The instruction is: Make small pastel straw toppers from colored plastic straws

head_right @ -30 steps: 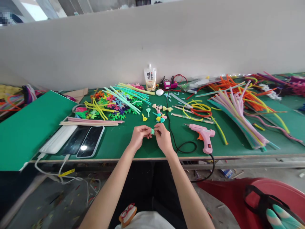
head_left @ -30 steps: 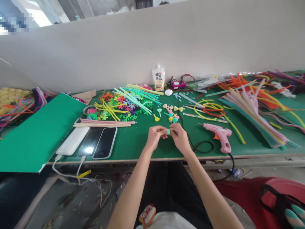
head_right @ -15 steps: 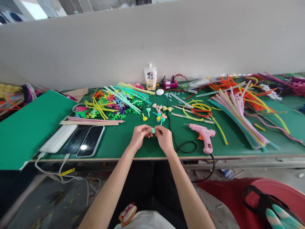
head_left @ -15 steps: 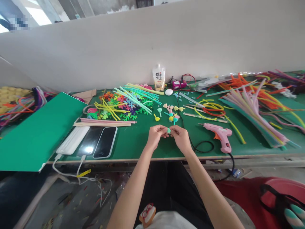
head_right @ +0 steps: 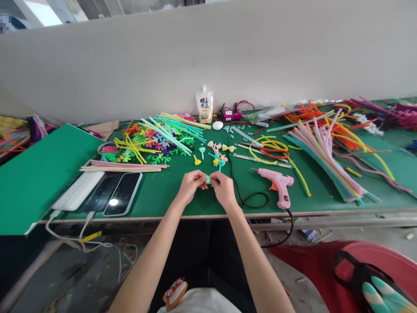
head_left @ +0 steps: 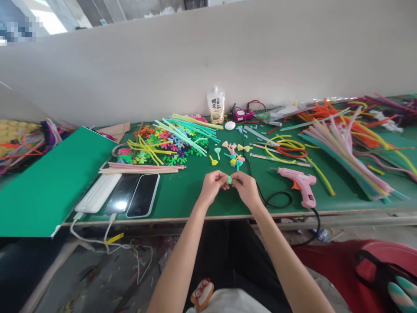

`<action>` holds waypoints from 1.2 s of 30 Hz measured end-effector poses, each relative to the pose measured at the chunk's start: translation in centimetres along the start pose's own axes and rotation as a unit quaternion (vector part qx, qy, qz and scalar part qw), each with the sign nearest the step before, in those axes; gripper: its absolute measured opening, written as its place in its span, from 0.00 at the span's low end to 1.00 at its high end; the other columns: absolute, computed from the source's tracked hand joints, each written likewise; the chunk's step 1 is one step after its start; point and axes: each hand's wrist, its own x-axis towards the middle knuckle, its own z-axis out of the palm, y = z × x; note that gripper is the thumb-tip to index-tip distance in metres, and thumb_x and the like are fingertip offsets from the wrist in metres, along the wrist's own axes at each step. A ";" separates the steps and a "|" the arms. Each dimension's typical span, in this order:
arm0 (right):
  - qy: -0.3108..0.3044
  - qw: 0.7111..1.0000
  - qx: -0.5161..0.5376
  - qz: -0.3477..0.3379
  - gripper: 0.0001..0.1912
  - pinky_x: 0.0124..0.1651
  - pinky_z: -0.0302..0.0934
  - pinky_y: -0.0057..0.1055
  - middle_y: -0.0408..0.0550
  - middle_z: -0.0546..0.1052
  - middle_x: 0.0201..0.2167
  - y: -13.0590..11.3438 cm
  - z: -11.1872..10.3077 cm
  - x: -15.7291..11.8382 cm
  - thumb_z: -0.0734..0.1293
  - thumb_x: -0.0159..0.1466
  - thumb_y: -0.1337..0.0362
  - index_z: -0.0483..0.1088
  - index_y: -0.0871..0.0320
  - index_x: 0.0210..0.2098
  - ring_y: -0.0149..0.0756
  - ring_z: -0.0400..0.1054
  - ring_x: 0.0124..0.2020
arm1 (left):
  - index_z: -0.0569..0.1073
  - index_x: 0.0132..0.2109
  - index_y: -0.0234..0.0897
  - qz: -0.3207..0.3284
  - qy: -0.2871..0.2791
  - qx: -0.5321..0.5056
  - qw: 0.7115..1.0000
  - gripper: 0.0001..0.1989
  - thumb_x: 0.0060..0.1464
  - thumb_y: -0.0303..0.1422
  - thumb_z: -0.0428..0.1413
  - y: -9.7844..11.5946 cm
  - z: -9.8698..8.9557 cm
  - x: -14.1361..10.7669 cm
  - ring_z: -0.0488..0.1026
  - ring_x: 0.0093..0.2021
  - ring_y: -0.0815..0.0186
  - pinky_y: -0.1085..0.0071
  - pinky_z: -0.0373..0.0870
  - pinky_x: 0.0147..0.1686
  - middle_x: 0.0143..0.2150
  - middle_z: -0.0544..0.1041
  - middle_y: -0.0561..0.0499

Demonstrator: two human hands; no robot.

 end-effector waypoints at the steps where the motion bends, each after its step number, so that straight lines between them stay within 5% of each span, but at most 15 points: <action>1: 0.001 1.000 0.013 0.002 0.01 0.27 0.56 0.26 0.40 0.67 0.18 0.1 0.1 0.0 0.59 0.51 0.67 0.61 0.57 0.26 0.29 0.61 0.21 | 0.69 0.25 0.32 0.001 -0.002 0.003 1.000 0.09 0.42 0.35 0.58 0.0 0.0 0.0 0.68 0.18 0.72 0.76 0.63 0.20 0.19 0.71 0.53; 6: 0.009 0.997 0.067 0.029 0.09 0.27 0.59 0.27 0.38 0.71 0.19 0.5 0.3 0.1 0.62 0.51 0.66 0.54 0.54 0.29 0.30 0.65 0.21 | 0.68 0.26 0.32 0.013 -0.020 0.023 0.999 0.10 0.43 0.36 0.57 -0.2 -0.3 0.0 0.67 0.19 0.72 0.76 0.63 0.20 0.19 0.71 0.53; 14: 0.033 0.995 0.072 0.057 0.08 0.28 0.63 0.29 0.39 0.71 0.16 0.2 0.3 0.1 0.63 0.52 0.64 0.56 0.55 0.27 0.33 0.69 0.20 | 0.65 0.28 0.34 0.051 -0.015 0.081 0.995 0.08 0.49 0.35 0.53 -0.8 -0.1 0.3 0.66 0.20 0.73 0.76 0.63 0.22 0.20 0.68 0.56; 20: 0.021 0.993 0.105 0.040 0.10 0.36 0.66 0.33 0.43 0.76 0.27 -0.1 0.4 0.0 0.64 0.50 0.65 0.58 0.55 0.30 0.35 0.73 0.29 | 0.63 0.29 0.36 0.078 0.005 0.129 0.989 0.09 0.53 0.36 0.51 -1.2 -0.1 0.3 0.65 0.22 0.72 0.76 0.62 0.24 0.20 0.66 0.56; 36: 0.030 0.998 0.063 0.004 0.10 0.36 0.66 0.33 0.46 0.78 0.30 0.4 0.5 0.0 0.62 0.52 0.66 0.56 0.54 0.34 0.35 0.73 0.30 | 0.61 0.30 0.37 0.097 -0.007 0.199 0.975 0.11 0.55 0.38 0.49 -1.2 -0.1 0.1 0.66 0.23 0.71 0.76 0.61 0.25 0.22 0.66 0.56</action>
